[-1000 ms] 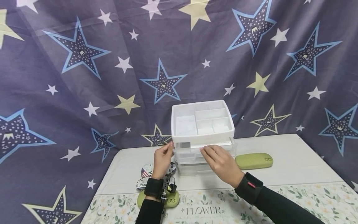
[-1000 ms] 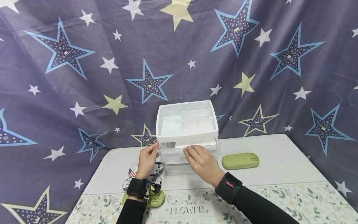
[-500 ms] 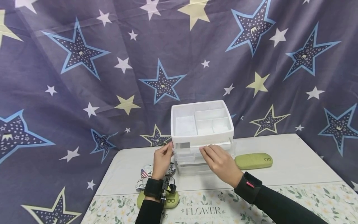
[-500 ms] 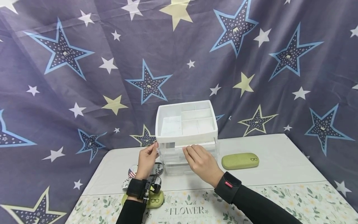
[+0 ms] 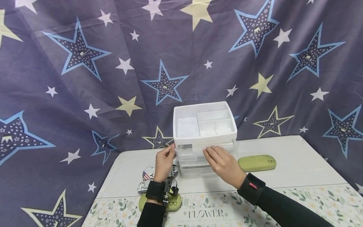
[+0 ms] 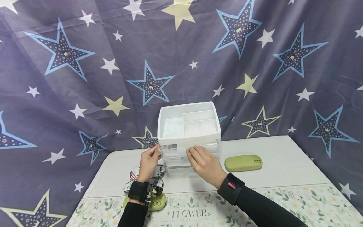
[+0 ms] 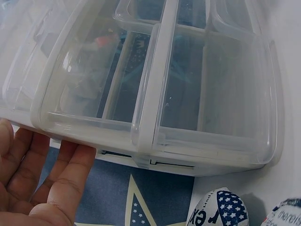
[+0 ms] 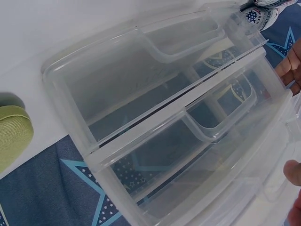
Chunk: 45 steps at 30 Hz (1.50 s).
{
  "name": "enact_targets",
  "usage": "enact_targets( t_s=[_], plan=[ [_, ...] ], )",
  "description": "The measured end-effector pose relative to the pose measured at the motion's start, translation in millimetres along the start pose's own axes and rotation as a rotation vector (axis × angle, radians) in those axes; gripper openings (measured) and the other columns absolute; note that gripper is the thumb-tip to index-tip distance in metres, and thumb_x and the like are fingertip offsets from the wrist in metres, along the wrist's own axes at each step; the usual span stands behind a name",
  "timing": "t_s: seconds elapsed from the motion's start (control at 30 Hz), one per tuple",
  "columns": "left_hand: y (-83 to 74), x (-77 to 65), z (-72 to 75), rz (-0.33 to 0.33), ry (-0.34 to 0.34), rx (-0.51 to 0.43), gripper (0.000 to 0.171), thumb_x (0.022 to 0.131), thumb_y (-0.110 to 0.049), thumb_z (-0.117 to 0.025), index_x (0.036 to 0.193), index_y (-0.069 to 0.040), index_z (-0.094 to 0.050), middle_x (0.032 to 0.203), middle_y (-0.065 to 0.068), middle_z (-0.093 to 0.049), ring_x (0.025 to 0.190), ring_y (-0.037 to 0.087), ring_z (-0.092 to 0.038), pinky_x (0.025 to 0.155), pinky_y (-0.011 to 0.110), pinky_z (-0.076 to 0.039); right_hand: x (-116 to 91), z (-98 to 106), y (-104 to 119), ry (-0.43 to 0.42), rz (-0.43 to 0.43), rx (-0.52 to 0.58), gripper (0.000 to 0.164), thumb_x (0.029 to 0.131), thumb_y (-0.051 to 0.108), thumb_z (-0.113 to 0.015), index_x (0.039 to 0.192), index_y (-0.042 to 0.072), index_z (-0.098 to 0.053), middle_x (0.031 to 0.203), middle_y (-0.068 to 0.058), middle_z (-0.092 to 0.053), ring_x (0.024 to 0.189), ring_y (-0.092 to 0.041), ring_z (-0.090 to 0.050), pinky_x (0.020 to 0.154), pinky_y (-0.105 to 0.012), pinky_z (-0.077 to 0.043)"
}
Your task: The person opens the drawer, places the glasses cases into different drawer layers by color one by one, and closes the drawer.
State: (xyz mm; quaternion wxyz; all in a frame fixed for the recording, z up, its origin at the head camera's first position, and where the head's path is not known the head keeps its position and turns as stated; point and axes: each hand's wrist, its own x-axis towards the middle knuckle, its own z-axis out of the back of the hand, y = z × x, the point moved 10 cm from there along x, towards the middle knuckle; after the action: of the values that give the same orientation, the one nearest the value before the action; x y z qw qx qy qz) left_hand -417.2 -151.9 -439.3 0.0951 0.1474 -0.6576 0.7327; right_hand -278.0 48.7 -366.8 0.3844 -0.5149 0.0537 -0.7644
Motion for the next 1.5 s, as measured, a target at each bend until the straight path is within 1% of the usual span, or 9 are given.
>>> enact_targets(
  t_s=[0.13, 0.27, 0.47, 0.7, 0.87, 1.0, 1.13, 1.27, 1.5],
  plan=[
    [3.5, 2.5, -1.3, 0.006, 0.004, 0.016, 0.035, 0.108, -0.015, -0.055, 0.137, 0.004, -0.060, 0.138, 0.022, -0.061, 0.125, 0.033, -0.063, 0.098, 0.030, -0.057, -0.1, -3.0, -2.1, -0.001, -0.001, 0.003, 0.036, 0.109, -0.003, -0.036, 0.122, -0.008, -0.070, 0.113, -0.019, -0.069, 0.102, -0.031, -0.065, 0.092, -0.038, -0.060],
    [5.4, 3.1, -1.1, 0.006, 0.003, 0.009, 0.035, 0.108, -0.015, -0.055, 0.137, 0.006, -0.058, 0.139, 0.023, -0.059, 0.125, 0.034, -0.062, 0.098, 0.029, -0.057, -0.8, -8.4, -4.5, 0.013, -0.004, -0.002, 0.037, 0.109, -0.003, -0.035, 0.123, -0.008, -0.069, 0.114, -0.019, -0.069, 0.104, -0.031, -0.065, 0.095, -0.039, -0.059],
    [4.6, 1.7, -0.6, -0.008, 0.012, -0.032, 0.037, 0.106, -0.023, -0.059, 0.135, 0.000, -0.062, 0.137, 0.019, -0.063, 0.122, 0.030, -0.065, 0.094, 0.023, -0.057, -0.9, -13.7, -7.0, 0.022, -0.009, -0.024, 0.041, 0.111, -0.003, -0.030, 0.123, -0.008, -0.069, 0.114, -0.018, -0.069, 0.105, -0.031, -0.065, 0.096, -0.038, -0.059],
    [3.4, 2.3, -1.2, -0.040, 0.021, -0.035, 0.044, 0.105, -0.032, -0.060, 0.134, 0.000, -0.064, 0.135, 0.018, -0.065, 0.121, 0.029, -0.066, 0.095, 0.024, -0.058, 0.1, -17.5, -9.2, -0.008, -0.006, -0.024, 0.043, 0.112, -0.002, -0.029, 0.120, -0.007, -0.071, 0.112, -0.018, -0.069, 0.103, -0.031, -0.065, 0.093, -0.037, -0.060],
    [5.9, 2.9, -1.5, -0.031, 0.021, -0.023, 0.046, 0.104, -0.035, -0.060, 0.134, -0.001, -0.064, 0.135, 0.017, -0.065, 0.121, 0.028, -0.066, 0.095, 0.024, -0.058, -0.3, -19.3, -8.6, -0.022, 0.006, -0.050, 0.045, 0.111, -0.003, -0.028, 0.117, -0.007, -0.073, 0.111, -0.017, -0.069, 0.101, -0.030, -0.065, 0.090, -0.036, -0.060],
    [5.2, 2.4, -0.9, -0.033, 0.020, -0.022, 0.046, 0.105, -0.035, -0.060, 0.135, 0.000, -0.064, 0.135, 0.018, -0.064, 0.121, 0.030, -0.066, 0.095, 0.025, -0.058, -0.1, -22.0, -8.0, 0.001, 0.006, -0.062, 0.044, 0.111, -0.004, -0.029, 0.118, -0.007, -0.073, 0.111, -0.016, -0.068, 0.101, -0.029, -0.064, 0.091, -0.035, -0.060],
    [3.7, 1.2, 0.1, -0.026, 0.013, -0.020, 0.045, 0.104, -0.034, -0.060, 0.134, -0.001, -0.064, 0.135, 0.017, -0.065, 0.121, 0.029, -0.066, 0.094, 0.024, -0.058, 1.1, -24.1, -7.1, 0.019, 0.017, -0.078, 0.041, 0.110, -0.005, -0.032, 0.119, -0.007, -0.072, 0.110, -0.016, -0.067, 0.101, -0.029, -0.064, 0.091, -0.034, -0.060],
    [3.0, 0.0, -0.1, -0.020, 0.017, -0.023, 0.044, 0.104, -0.034, -0.060, 0.134, -0.001, -0.065, 0.134, 0.017, -0.066, 0.121, 0.028, -0.066, 0.094, 0.024, -0.058, 1.0, -24.4, -5.8, 0.016, 0.036, -0.098, 0.038, 0.109, -0.007, -0.035, 0.119, -0.008, -0.072, 0.110, -0.016, -0.066, 0.101, -0.028, -0.063, 0.090, -0.033, -0.061],
    [3.5, 1.3, -1.2, -0.037, 0.028, -0.053, 0.043, 0.104, -0.032, -0.061, 0.133, -0.001, -0.065, 0.133, 0.020, -0.066, 0.121, 0.030, -0.066, 0.095, 0.025, -0.058, 0.6, -25.1, -5.9, 0.003, 0.060, -0.111, 0.034, 0.107, -0.007, -0.039, 0.119, -0.010, -0.070, 0.110, -0.016, -0.065, 0.100, -0.029, -0.063, 0.091, -0.034, -0.061]
  ],
)
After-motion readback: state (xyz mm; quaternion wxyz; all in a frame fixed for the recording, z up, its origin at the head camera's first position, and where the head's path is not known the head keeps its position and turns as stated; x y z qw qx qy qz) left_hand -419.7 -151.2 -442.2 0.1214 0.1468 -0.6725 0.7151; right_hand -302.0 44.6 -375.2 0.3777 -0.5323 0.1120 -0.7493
